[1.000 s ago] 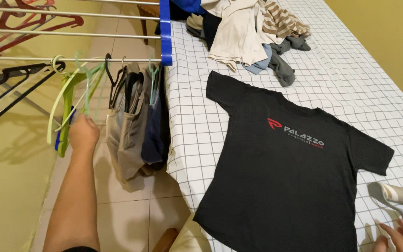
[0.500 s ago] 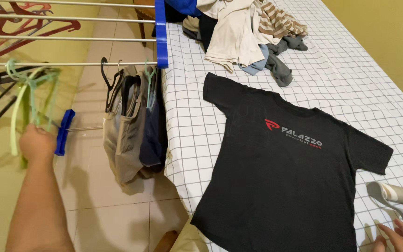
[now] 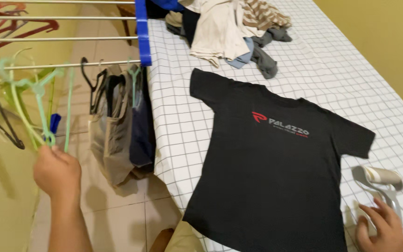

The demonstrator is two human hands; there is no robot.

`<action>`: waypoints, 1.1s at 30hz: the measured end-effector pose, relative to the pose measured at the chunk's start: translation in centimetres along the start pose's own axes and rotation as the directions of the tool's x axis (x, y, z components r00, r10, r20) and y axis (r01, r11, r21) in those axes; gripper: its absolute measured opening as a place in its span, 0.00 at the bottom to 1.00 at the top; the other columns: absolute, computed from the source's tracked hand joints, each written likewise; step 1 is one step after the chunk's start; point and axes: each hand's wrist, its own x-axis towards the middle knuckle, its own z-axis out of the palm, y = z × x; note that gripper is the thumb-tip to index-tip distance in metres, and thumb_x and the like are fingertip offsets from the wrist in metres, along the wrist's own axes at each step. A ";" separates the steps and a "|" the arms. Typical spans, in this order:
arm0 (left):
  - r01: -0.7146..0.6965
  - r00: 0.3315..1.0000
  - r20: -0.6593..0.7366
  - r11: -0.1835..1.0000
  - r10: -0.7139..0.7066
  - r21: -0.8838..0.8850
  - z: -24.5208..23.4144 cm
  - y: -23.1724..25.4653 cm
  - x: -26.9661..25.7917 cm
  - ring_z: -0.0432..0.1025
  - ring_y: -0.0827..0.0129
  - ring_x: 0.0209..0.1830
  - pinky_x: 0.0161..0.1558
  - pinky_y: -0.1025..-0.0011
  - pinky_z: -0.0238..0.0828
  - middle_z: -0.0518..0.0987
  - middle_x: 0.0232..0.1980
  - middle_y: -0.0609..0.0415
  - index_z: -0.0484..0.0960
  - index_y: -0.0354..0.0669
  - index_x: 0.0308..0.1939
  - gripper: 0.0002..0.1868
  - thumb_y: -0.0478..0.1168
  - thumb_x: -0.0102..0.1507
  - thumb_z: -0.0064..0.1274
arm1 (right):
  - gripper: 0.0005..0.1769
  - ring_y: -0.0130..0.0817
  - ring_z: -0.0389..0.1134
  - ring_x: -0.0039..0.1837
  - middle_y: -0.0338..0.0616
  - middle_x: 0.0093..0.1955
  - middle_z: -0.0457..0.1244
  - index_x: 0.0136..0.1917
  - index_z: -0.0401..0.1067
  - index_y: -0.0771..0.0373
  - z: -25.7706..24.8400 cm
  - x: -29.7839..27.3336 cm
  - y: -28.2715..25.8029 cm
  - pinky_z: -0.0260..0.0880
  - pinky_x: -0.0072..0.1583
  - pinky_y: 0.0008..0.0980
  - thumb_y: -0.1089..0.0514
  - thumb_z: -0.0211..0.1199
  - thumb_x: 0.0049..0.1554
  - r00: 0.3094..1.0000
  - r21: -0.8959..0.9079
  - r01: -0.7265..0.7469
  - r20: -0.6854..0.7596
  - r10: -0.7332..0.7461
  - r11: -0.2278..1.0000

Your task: The person uses a lint roller to remove lint from a black t-shirt laid on a table, then hangs the shirt on a hanger. They then pick up a white t-shirt, lay it flat, and begin rolling it with the lint roller.

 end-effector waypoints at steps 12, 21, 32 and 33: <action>0.009 0.979 0.152 0.716 0.136 -0.698 -13.7 20.8 -7.9 0.68 0.53 0.43 0.47 0.64 0.68 0.70 0.48 0.39 0.55 0.20 0.73 0.31 0.25 0.65 0.37 | 0.26 0.40 0.74 0.61 0.54 0.70 0.64 0.65 0.70 0.66 -10.2 9.5 -23.3 0.73 0.60 0.34 0.65 0.64 0.52 0.934 0.626 0.048 0.248 -0.257 0.778; -0.418 0.754 -0.055 0.414 0.655 -0.809 -13.6 33.7 -17.2 0.68 0.46 0.43 0.48 0.52 0.67 0.73 0.47 0.35 0.57 0.17 0.69 0.32 0.24 0.61 0.45 | 0.48 0.42 0.61 0.75 0.55 0.82 0.48 0.83 0.38 0.66 -6.7 13.9 -30.9 0.69 0.66 0.38 0.58 0.64 0.61 0.896 0.946 -0.052 0.186 -0.404 0.319; -0.445 0.219 0.000 0.100 0.976 -0.890 -13.5 38.9 -18.7 0.66 0.42 0.58 0.58 0.53 0.65 0.70 0.57 0.31 0.65 0.19 0.65 0.35 0.40 0.61 0.59 | 0.30 0.27 0.67 0.56 0.49 0.65 0.63 0.78 0.55 0.67 -1.8 15.6 -22.6 0.72 0.54 0.30 0.65 0.53 0.64 0.891 0.900 -0.409 0.430 -0.147 0.150; -0.399 0.131 0.024 0.075 0.991 -0.914 -13.6 39.1 -17.6 0.66 0.44 0.58 0.58 0.53 0.65 0.70 0.58 0.32 0.66 0.21 0.67 0.37 0.41 0.60 0.60 | 0.28 0.26 0.67 0.54 0.47 0.65 0.64 0.77 0.57 0.67 -1.3 15.7 -21.5 0.72 0.54 0.30 0.65 0.53 0.64 0.884 0.897 -0.417 0.438 -0.165 0.149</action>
